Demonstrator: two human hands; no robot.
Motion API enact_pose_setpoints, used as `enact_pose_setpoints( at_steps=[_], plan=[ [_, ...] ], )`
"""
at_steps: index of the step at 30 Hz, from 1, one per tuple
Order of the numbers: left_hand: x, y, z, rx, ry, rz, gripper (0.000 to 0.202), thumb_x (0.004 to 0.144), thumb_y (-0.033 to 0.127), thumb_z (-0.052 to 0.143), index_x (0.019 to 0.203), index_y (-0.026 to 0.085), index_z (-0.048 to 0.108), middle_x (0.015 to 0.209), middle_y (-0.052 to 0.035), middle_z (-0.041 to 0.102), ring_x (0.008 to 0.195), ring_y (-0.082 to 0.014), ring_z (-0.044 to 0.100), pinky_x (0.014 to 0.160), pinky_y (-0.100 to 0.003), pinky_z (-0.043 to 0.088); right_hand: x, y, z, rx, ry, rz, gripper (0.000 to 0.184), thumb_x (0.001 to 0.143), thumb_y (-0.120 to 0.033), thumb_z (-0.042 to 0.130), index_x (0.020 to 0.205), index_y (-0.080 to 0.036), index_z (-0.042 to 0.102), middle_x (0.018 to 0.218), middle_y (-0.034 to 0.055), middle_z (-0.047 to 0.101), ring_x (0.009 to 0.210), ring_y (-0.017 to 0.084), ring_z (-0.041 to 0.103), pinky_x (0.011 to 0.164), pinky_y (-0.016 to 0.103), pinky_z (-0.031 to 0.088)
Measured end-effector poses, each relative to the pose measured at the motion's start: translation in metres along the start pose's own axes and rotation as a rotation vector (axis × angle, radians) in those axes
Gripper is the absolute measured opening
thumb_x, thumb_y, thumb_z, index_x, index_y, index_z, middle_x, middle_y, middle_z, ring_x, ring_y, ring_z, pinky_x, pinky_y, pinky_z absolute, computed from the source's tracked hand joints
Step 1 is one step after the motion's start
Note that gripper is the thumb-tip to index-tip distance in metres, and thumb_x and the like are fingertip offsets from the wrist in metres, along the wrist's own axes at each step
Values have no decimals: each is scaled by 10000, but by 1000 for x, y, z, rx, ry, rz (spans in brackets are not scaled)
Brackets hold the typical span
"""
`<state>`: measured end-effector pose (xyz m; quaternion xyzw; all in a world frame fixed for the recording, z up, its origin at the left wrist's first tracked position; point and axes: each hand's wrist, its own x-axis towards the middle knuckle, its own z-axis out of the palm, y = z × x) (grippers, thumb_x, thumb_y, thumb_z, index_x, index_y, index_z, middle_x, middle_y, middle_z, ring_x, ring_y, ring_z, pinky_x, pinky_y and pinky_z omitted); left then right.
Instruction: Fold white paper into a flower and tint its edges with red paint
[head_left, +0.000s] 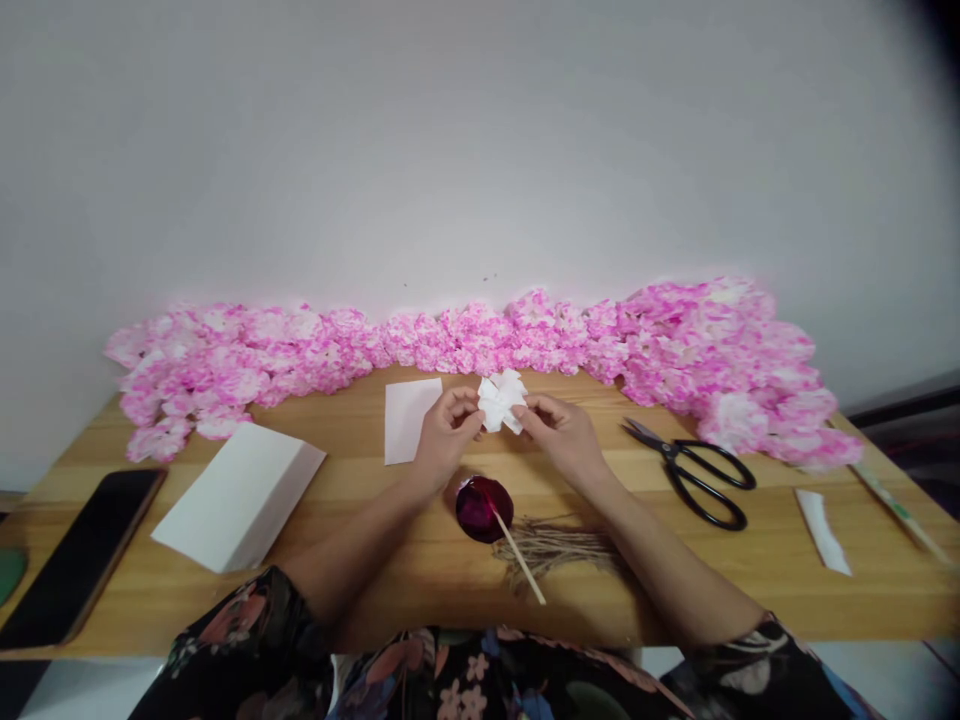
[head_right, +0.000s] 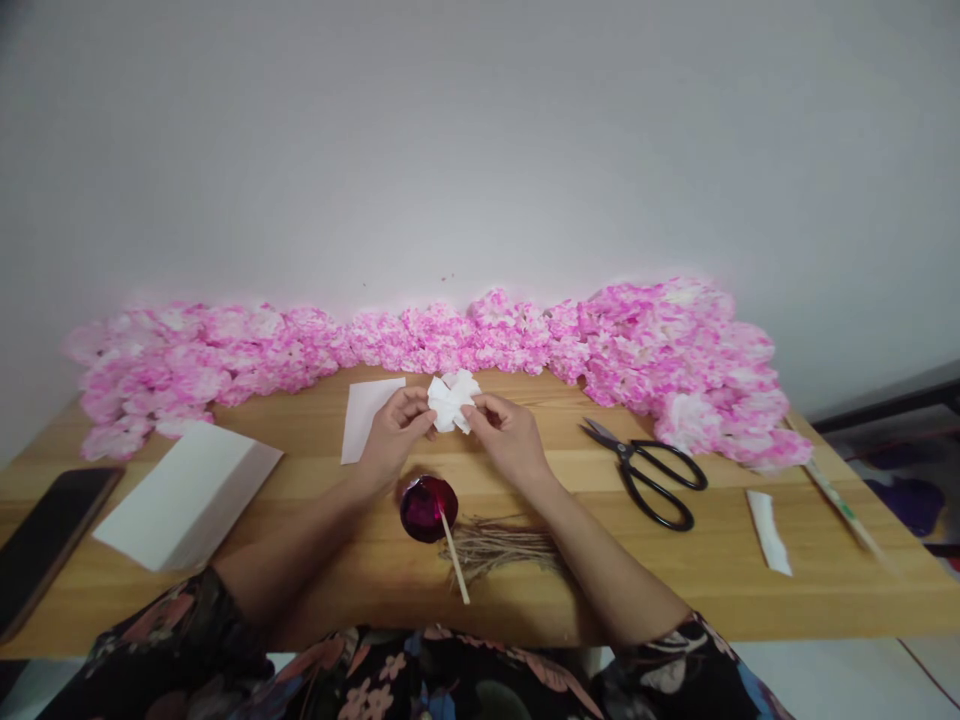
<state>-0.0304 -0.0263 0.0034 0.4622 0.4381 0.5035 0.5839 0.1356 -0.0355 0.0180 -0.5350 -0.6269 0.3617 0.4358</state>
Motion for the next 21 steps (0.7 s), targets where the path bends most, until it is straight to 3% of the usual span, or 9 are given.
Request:
enact_pose_setpoints(
  at_steps=[5,9,16,21],
  plan=[
    [-3,-3,-5,47,-45,73,307,812,280,601,1074,177,477,745,12,631,669,-104,594,632,-224,459,4,10,-3,128,-18,148,278,784,-429,616,725,-162,669,574,-11,579,547,128,495,555,251,381],
    [-9,-3,-6,81,-75,170,311,906,315,503,1177,185,422,832,-22,647,745,-127,607,670,-251,470,4,12,-2,127,9,149,274,781,-423,615,715,-165,676,598,-7,595,550,124,490,549,247,375],
    [-9,-7,-1,275,-58,210,398,824,219,621,1188,200,461,919,-42,681,824,-159,641,763,-286,490,-1,9,3,75,12,72,228,790,-379,618,743,-172,703,684,8,644,609,129,520,583,249,401],
    [-5,-12,-2,223,-4,190,368,844,186,573,1198,198,475,870,-23,678,771,-135,625,717,-253,479,1,8,1,231,-5,144,305,764,-423,659,919,-168,726,603,-12,608,536,116,516,553,256,435]
  ],
)
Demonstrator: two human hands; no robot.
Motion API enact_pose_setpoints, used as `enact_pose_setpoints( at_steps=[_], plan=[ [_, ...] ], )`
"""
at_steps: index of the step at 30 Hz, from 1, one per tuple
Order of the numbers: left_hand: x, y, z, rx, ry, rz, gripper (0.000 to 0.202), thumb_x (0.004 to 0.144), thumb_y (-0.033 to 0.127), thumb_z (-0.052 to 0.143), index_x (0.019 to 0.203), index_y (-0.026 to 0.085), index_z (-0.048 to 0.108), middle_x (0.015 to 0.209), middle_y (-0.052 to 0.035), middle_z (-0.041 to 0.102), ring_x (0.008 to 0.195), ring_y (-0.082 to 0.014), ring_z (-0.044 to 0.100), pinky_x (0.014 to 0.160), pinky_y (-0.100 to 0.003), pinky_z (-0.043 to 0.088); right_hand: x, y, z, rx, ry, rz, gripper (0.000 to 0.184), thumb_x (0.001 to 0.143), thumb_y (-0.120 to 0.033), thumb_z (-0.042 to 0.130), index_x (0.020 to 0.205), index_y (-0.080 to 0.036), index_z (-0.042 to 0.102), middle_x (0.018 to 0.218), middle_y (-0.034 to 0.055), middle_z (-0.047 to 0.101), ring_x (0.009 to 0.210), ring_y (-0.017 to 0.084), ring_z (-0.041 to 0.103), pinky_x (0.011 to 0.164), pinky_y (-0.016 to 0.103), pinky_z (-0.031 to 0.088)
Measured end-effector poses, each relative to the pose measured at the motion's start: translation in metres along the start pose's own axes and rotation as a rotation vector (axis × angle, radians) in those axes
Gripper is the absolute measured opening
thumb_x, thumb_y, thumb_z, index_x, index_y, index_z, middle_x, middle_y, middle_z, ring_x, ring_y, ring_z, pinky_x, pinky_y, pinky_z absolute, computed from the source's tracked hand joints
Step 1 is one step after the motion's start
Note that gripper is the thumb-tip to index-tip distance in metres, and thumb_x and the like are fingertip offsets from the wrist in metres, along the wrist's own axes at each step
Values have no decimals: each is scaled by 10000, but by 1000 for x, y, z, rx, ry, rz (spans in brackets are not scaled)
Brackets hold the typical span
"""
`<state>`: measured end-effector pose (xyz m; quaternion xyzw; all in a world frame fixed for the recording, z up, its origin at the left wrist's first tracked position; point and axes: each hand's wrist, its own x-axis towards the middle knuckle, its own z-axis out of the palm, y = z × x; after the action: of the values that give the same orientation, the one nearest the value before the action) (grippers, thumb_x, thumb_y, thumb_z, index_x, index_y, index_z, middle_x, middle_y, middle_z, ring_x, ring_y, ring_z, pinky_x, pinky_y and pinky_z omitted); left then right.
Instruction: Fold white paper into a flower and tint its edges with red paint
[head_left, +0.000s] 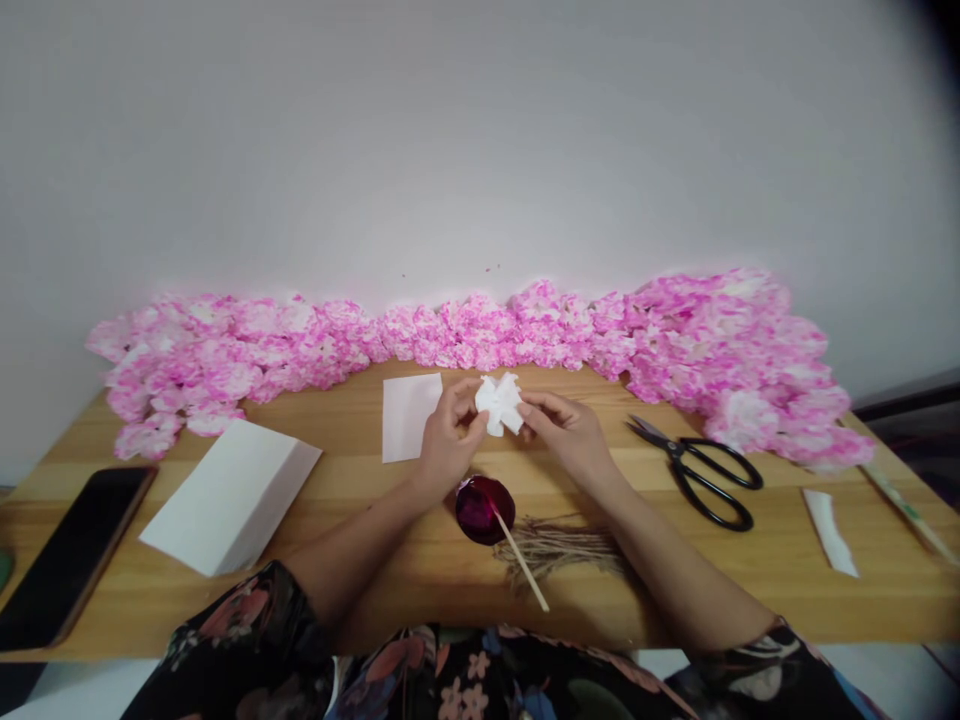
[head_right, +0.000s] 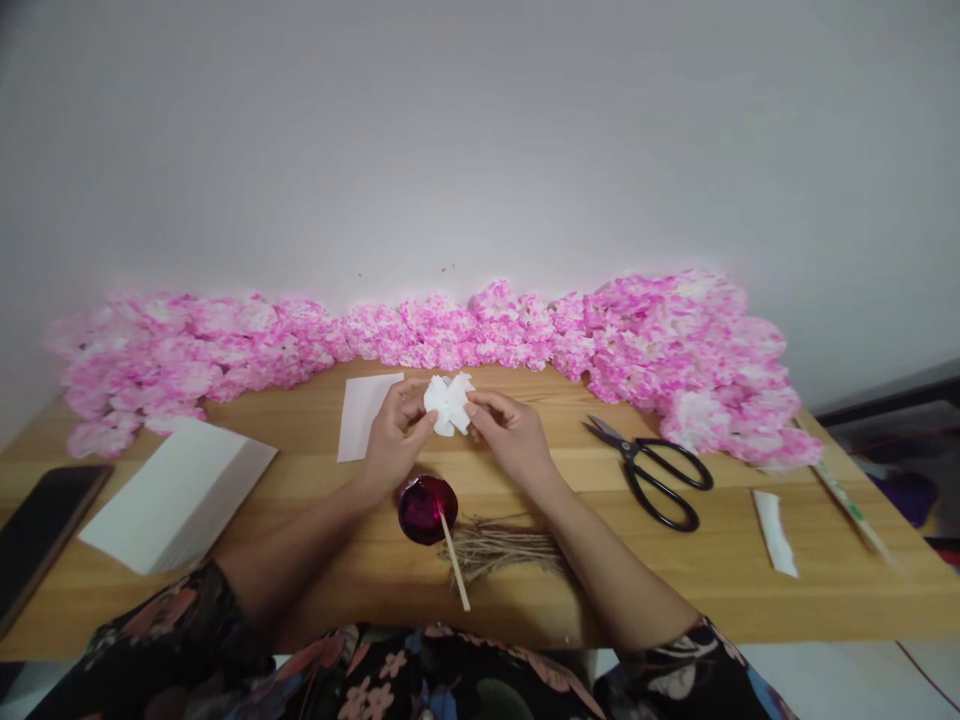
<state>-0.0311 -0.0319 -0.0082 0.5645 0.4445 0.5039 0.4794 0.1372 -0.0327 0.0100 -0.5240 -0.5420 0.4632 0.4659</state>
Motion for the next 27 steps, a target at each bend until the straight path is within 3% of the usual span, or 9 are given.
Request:
enact_pose_setpoints(
  at_steps=[3,6,13,19,24,27],
  plan=[
    [3,-3,-1,-81,19,-31,325,847,199,571,1162,199,488,858,-14,671,720,-113,602,642,-215,452,1,-2,-3,73,14,26,338,761,-432,672,959,-162,717,655,-1,631,541,109,533,564,260,461],
    [5,-5,-1,-157,30,-43,288,844,209,575,1121,198,494,802,3,660,664,-97,585,606,-197,444,-2,-5,-5,-6,23,-17,328,806,-445,626,952,-163,712,684,13,651,562,121,558,564,265,472],
    [3,1,3,-205,2,-84,287,830,227,589,1101,187,506,804,-4,673,643,-94,603,616,-204,490,-8,-3,1,-549,44,-428,161,844,-304,623,933,-183,681,759,40,672,654,158,594,617,276,462],
    [-1,2,5,-106,-55,-107,313,838,276,590,1131,194,518,888,-27,655,713,-117,606,622,-216,500,-9,0,3,-605,8,-569,161,896,-199,531,944,-183,683,801,50,688,718,168,618,672,276,460],
    [3,1,5,-115,-25,-126,340,790,242,622,1109,186,519,818,-11,648,686,-121,604,608,-219,496,-2,5,-1,-476,42,-403,153,869,-248,569,878,-195,713,812,39,723,716,168,644,672,273,484],
    [5,2,3,-187,13,-131,321,790,274,627,1077,183,514,773,-2,651,636,-113,599,580,-213,490,-4,-16,-11,-362,113,-252,172,848,-314,602,868,-194,723,821,38,735,681,166,647,608,263,488]
  ],
)
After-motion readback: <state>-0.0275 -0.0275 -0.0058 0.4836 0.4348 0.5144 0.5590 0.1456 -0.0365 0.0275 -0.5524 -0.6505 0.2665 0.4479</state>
